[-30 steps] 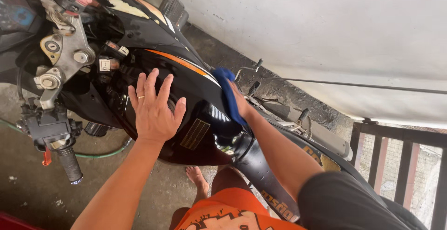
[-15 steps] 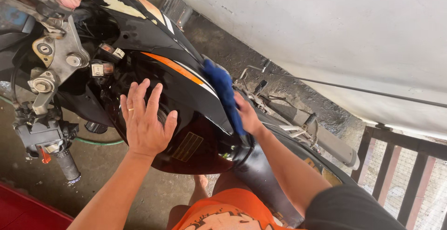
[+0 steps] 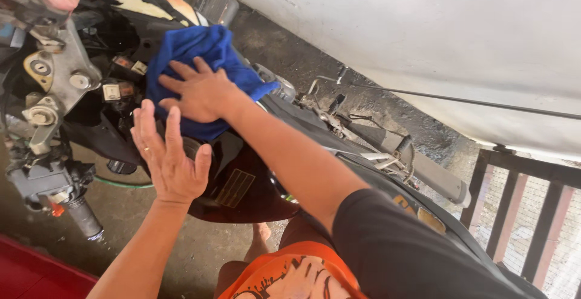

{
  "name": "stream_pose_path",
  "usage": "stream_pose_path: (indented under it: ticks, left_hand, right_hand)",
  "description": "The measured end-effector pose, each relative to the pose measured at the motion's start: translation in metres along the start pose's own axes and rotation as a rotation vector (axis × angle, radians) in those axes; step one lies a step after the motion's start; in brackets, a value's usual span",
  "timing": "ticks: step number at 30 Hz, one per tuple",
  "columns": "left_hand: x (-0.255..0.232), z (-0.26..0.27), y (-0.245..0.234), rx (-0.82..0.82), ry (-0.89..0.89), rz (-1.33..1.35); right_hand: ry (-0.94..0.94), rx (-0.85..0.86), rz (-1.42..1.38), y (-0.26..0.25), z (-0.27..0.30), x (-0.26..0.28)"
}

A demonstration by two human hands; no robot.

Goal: The person wipes the motorcycle's fuel tank, seat, and handlebar area with a blue cloth. They repeatedly rub the same surfaces, focusing on the tank and seat, and occasionally adjust the cloth.

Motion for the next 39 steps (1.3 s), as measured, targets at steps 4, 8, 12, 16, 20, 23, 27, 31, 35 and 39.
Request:
stream_pose_path:
  ticks: [4,8,12,16,20,23,27,31,35,39]
  left_hand:
    - [0.004,0.003,0.001,0.021,-0.019,-0.031]
    - [0.002,0.002,0.003,0.060,-0.035,-0.029]
    - [0.003,0.001,0.000,0.063,-0.035,-0.003]
    - [0.005,0.003,-0.002,0.025,-0.029,0.033]
    - [0.010,0.005,-0.002,0.016,-0.039,0.055]
    - [0.017,0.010,-0.004,-0.034,-0.073,0.114]
    - [0.020,0.013,-0.005,-0.073,-0.080,0.126]
    - [0.023,0.011,-0.002,-0.045,-0.084,0.114]
    - [0.021,0.010,0.003,-0.029,-0.059,0.090]
    - [0.025,0.018,0.009,-0.021,-0.072,0.107]
  right_hand:
    - [-0.137,-0.084,-0.230,0.002,0.003,-0.030]
    - [-0.167,-0.153,-0.819,0.048,0.046,-0.153]
    - [-0.106,-0.319,-0.227,0.125,0.155,-0.238]
    - [0.126,-0.251,-0.259,0.123,0.182,-0.248]
    - [0.207,-0.324,-0.964,0.047,0.125,-0.162]
    - [-0.131,-0.151,-0.909,-0.008,0.089,-0.070]
    - [-0.118,-0.537,0.155,-0.001,0.132,-0.026]
    - [-0.013,-0.785,0.073,0.060,0.233,-0.083]
    - [0.048,-0.757,0.420,0.141,0.318,-0.165]
    - [0.293,-0.817,0.429,0.146,0.308,-0.172]
Point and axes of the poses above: each hand's wrist, its own z-axis away from the middle knuckle, its own y-axis out of the palm, x = y × z, the point moved 7 cm from there along -z, towards the middle knuckle, and after that the axes turned 10 degrees about -x, right-handed, at the moved point
